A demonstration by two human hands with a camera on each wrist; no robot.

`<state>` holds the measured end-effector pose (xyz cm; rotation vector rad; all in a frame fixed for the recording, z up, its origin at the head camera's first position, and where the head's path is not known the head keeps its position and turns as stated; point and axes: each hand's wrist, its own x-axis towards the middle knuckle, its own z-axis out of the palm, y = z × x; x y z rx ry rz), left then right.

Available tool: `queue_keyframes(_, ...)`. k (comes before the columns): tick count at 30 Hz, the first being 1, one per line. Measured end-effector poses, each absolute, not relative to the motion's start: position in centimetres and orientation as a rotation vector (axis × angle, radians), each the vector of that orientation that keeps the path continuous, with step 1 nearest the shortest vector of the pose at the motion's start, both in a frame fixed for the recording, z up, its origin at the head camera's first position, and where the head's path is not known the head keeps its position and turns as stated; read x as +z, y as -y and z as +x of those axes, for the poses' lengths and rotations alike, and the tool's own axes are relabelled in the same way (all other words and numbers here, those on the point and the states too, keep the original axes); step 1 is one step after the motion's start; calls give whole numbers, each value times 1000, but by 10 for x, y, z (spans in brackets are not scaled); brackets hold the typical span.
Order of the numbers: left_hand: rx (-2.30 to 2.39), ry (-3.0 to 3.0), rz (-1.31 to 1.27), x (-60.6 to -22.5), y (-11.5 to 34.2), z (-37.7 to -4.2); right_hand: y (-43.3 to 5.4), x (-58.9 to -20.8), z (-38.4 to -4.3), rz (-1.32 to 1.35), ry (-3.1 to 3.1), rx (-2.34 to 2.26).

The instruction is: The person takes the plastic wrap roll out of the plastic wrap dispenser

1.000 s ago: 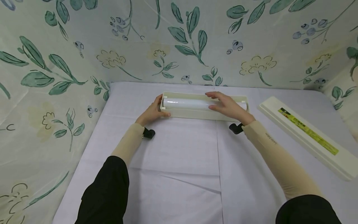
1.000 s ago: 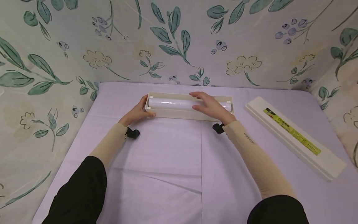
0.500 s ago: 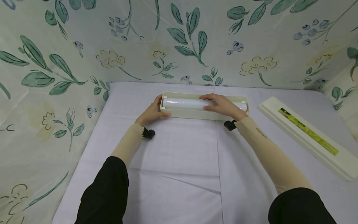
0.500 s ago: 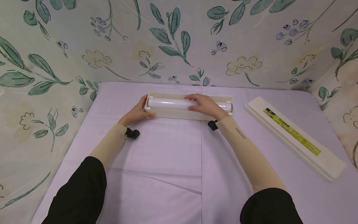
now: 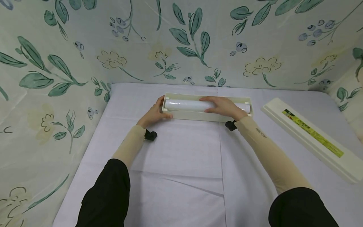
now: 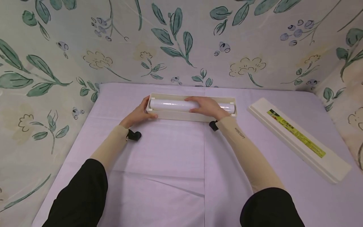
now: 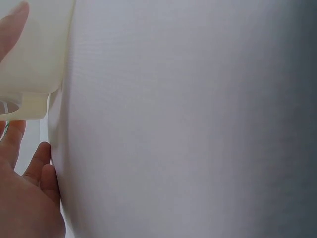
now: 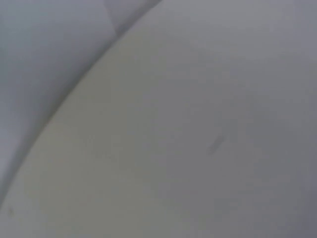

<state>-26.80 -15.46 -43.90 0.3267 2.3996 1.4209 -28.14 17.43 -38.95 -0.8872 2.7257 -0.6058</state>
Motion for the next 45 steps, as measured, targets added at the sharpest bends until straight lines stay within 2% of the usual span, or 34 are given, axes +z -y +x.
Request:
queue_keyframes(25, 1427, -2400, 339, -442, 155, -266, -173, -392, -276, -903, -2735, -661)
queue_keyframes(35, 1438, -2406, 373, -442, 155, -266, -170, -369, -273, -858, -2759, -668)
queue_keyframes(39, 1465, -2365, 369, -425, 152, -257, -169, -359, -272, -857, -2767, -671)
queue_keyframes(45, 1457, -2402, 379, -439, 155, -265, -171, -353, -269, -851, -2768, -675)
